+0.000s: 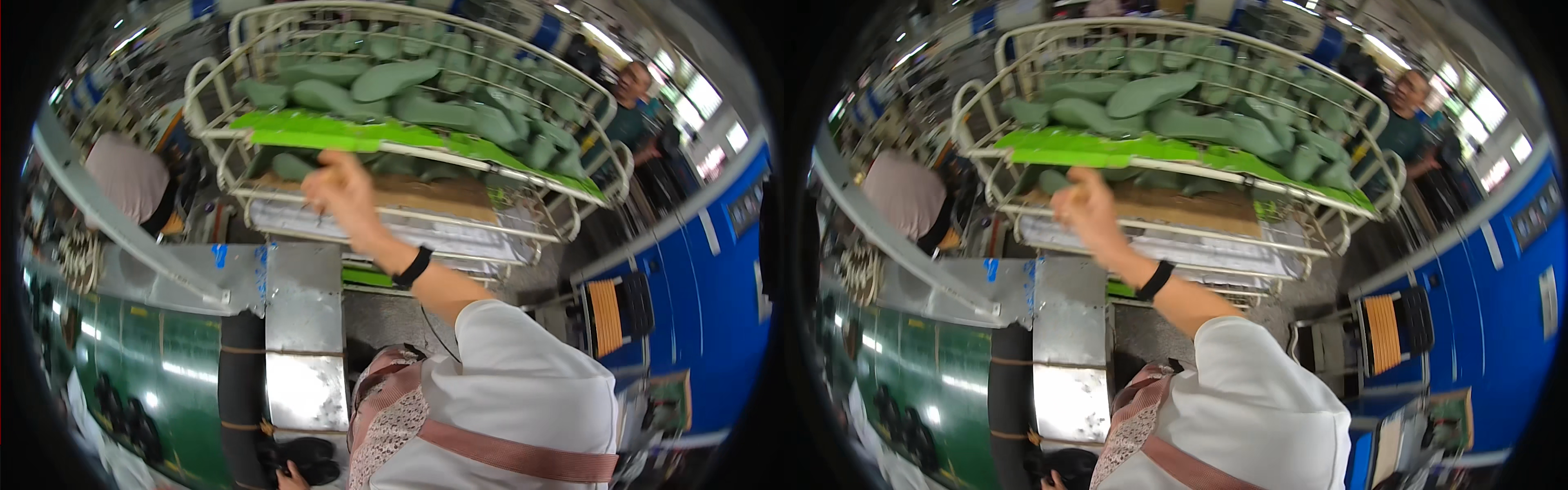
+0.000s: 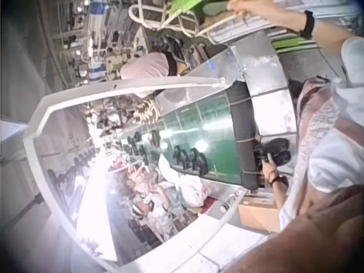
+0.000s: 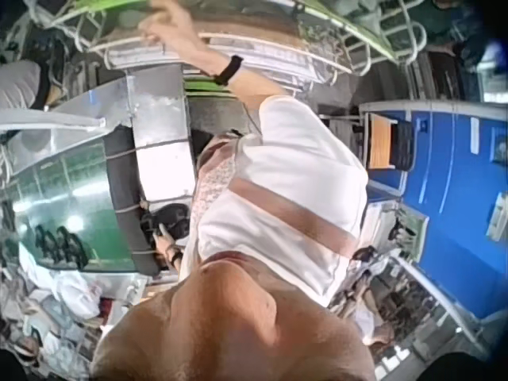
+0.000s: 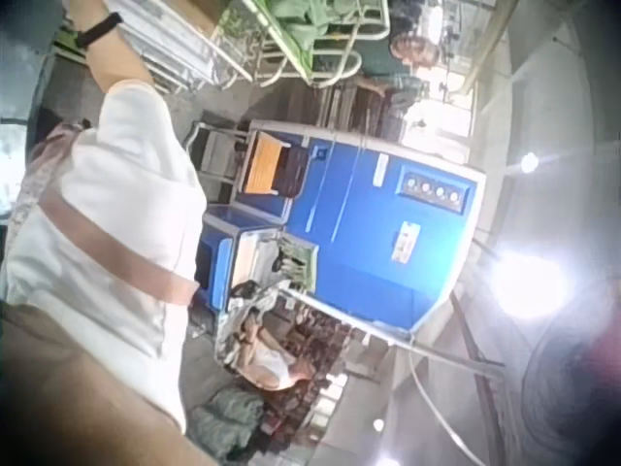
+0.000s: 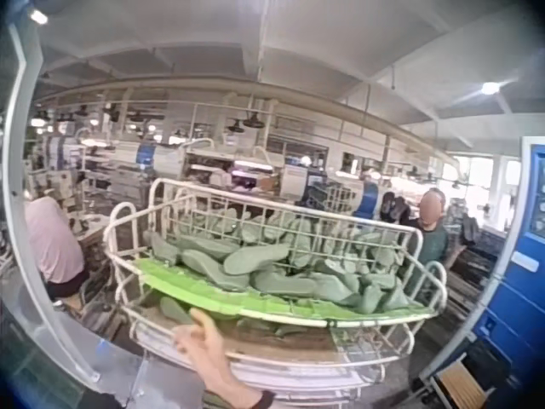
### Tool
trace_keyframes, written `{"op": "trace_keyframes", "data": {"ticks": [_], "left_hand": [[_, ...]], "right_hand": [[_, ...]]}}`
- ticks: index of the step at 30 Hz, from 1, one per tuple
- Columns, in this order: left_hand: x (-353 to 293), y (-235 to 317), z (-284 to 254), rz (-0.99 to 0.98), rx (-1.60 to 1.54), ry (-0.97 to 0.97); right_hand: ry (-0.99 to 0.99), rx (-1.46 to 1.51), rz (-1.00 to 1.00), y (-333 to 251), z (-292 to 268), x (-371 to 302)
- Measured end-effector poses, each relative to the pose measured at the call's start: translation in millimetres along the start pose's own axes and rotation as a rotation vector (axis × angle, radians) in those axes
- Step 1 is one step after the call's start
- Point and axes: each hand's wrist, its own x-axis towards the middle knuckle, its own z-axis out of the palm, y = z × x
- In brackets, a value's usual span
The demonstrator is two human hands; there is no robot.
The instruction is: Assembling and inspecting shoes on a production line using industrial machinery.
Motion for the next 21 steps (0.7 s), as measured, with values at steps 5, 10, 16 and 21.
{"op": "trace_keyframes", "data": {"ticks": [5,10,16,21], "left_hand": [[5,-3,17,0.132,0.044,0.249],[45,-28,8,0.595,-0.179,-0.005],[81,-31,-34,0.317,-0.647,0.073],[108,-3,-115,0.199,-0.518,0.303]], "right_hand": [[-0.195,-0.384,0.254,72,-4,-119],[-0.218,-0.735,0.36,111,-11,-210],[-0.266,-0.85,0.547,119,-47,-255],[-0.19,-0.964,0.613,121,-101,-293]]}}
